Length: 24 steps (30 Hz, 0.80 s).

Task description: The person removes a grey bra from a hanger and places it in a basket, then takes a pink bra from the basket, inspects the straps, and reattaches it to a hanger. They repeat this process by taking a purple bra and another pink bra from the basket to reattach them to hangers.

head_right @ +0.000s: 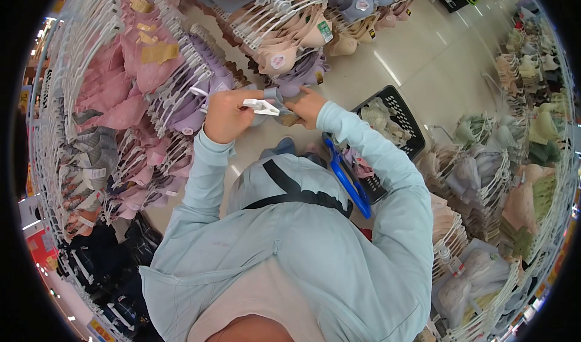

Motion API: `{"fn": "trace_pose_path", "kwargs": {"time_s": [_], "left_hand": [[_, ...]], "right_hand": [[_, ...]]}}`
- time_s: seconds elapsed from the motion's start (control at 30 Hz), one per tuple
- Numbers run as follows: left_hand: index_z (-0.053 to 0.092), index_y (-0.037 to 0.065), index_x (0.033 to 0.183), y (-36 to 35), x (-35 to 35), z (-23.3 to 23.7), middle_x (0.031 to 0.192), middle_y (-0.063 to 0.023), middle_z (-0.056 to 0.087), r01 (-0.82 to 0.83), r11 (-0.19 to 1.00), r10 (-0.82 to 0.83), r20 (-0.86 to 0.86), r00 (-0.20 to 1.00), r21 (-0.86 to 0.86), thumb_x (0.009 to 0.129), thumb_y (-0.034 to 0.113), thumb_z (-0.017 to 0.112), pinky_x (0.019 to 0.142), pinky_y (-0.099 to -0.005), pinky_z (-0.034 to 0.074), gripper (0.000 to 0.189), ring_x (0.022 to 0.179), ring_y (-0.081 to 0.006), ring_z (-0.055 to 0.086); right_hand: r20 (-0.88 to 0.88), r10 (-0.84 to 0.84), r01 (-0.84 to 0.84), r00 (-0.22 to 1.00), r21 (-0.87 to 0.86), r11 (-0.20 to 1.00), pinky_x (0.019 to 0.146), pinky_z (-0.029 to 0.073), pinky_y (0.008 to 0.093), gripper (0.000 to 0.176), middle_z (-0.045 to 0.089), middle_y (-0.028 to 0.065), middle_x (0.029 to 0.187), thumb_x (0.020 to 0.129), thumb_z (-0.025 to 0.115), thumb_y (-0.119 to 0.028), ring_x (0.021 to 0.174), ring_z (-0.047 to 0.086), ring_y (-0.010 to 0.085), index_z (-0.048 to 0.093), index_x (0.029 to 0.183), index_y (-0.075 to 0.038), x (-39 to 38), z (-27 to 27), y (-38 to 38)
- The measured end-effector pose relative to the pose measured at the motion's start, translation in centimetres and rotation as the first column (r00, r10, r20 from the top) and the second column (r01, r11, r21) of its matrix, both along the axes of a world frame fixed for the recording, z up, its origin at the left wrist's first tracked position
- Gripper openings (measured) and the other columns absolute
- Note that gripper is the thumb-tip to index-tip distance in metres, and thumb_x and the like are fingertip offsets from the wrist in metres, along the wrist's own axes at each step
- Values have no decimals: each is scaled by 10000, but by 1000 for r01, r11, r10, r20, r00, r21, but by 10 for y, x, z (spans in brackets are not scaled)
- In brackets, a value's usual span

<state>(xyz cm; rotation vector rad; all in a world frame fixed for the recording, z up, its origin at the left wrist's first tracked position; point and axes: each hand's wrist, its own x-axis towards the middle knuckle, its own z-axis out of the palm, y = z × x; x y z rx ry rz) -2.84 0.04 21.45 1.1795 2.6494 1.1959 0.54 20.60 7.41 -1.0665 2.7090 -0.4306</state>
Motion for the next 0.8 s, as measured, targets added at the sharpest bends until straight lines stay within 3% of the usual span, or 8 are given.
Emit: {"fn": "trace_pose_path", "kwargs": {"time_s": [0.13,0.23,0.3,0.37,0.43,0.53,0.63,0.8], "left_hand": [[665,112,856,-10,-3,6,689,-106,623,-65,998,63,100,993,12,648,50,603,506,-315,462,226,568,-252,598],[653,120,901,-15,-10,11,688,-113,624,-88,996,89,101,991,-14,658,54,600,513,-305,467,257,568,-230,607],[645,52,916,-17,-12,14,699,-82,650,-48,998,49,21,999,-40,664,-13,598,500,-228,446,265,532,-122,590],[641,56,918,-16,-15,13,698,-82,648,-35,998,35,16,999,-47,670,-8,596,508,-233,454,260,540,-133,599],[636,61,920,-14,-14,14,698,-82,645,-23,998,24,12,1000,-54,677,-2,594,516,-237,461,255,547,-144,607],[626,67,910,-11,-12,21,687,-84,637,-11,994,8,-23,1000,-112,691,14,595,527,-251,472,228,563,-177,621],[625,77,893,-10,-11,22,665,-88,625,-27,991,22,-42,999,-133,703,36,600,524,-259,470,196,566,-199,622],[629,96,877,-12,-12,23,651,-95,615,-77,986,71,-40,997,-146,701,62,626,508,-274,461,180,560,-204,620]], "right_hand": [[-101,-235,235,967,-12,972,865,410,390,303,599,112,774,660,626,-116,780,588,275,515,935,-53,16,15,4],[-187,-272,277,944,4,961,800,433,362,258,592,69,749,670,578,-67,758,590,255,466,902,-78,24,24,13],[-248,-271,278,930,-10,961,803,434,346,218,580,60,754,686,553,-75,761,585,239,471,888,-87,25,31,15],[-308,-267,273,913,-24,962,807,435,330,179,568,51,759,702,528,-83,764,579,223,476,873,-97,24,30,17],[-505,-257,231,824,-114,966,843,417,351,104,557,34,759,741,495,-116,783,568,201,483,844,-106,20,27,19],[-452,-266,313,852,32,949,904,383,388,140,567,34,907,754,504,-120,918,541,188,511,889,-82,23,35,18],[-533,-285,322,797,-24,946,892,374,395,101,533,8,805,732,512,-124,854,535,161,496,831,-117,22,29,18],[-466,-312,339,828,-28,940,895,368,398,113,528,16,868,715,542,-130,896,521,162,509,822,-115,23,28,22]]}}
